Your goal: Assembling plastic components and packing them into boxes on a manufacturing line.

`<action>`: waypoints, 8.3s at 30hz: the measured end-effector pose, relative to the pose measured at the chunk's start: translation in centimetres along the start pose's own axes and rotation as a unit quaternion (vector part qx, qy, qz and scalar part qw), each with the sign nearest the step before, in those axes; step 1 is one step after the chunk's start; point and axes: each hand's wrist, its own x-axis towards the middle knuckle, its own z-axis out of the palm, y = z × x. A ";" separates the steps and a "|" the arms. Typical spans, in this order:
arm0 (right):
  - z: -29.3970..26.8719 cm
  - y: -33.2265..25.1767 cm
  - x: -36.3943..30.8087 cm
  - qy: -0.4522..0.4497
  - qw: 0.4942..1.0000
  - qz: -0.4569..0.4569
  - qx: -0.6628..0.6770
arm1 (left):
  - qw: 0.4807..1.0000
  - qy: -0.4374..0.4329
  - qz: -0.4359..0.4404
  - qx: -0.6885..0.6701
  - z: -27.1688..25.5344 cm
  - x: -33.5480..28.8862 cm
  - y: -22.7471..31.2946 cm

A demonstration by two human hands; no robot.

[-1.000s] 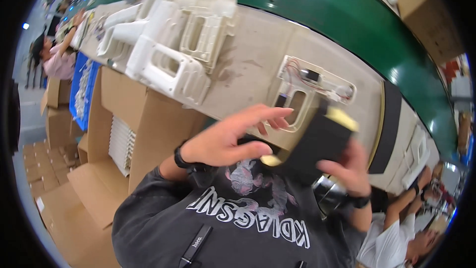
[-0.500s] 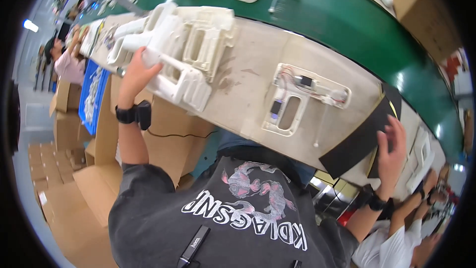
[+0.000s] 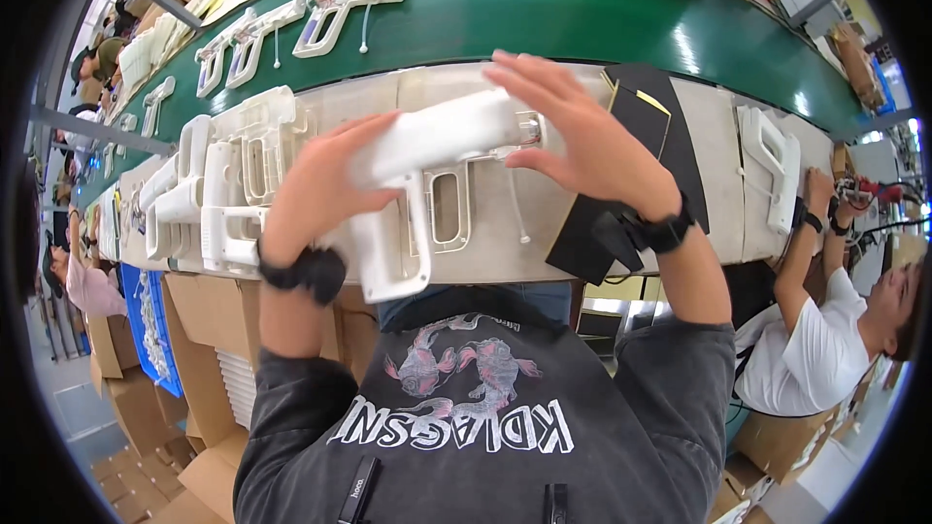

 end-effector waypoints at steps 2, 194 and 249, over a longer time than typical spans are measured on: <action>1.9 2.7 -0.6 -0.053 0.998 0.017 0.009 | 0.998 -0.044 -0.010 -0.035 2.5 1.9 -1.7; 13.6 -2.0 0.3 -0.183 0.976 -0.077 0.088 | 0.717 0.105 -0.256 -0.639 6.3 -17.1 -1.8; 16.9 -3.3 -3.1 0.012 0.992 0.026 0.125 | 0.998 -0.056 -0.002 0.042 10.7 -12.7 1.0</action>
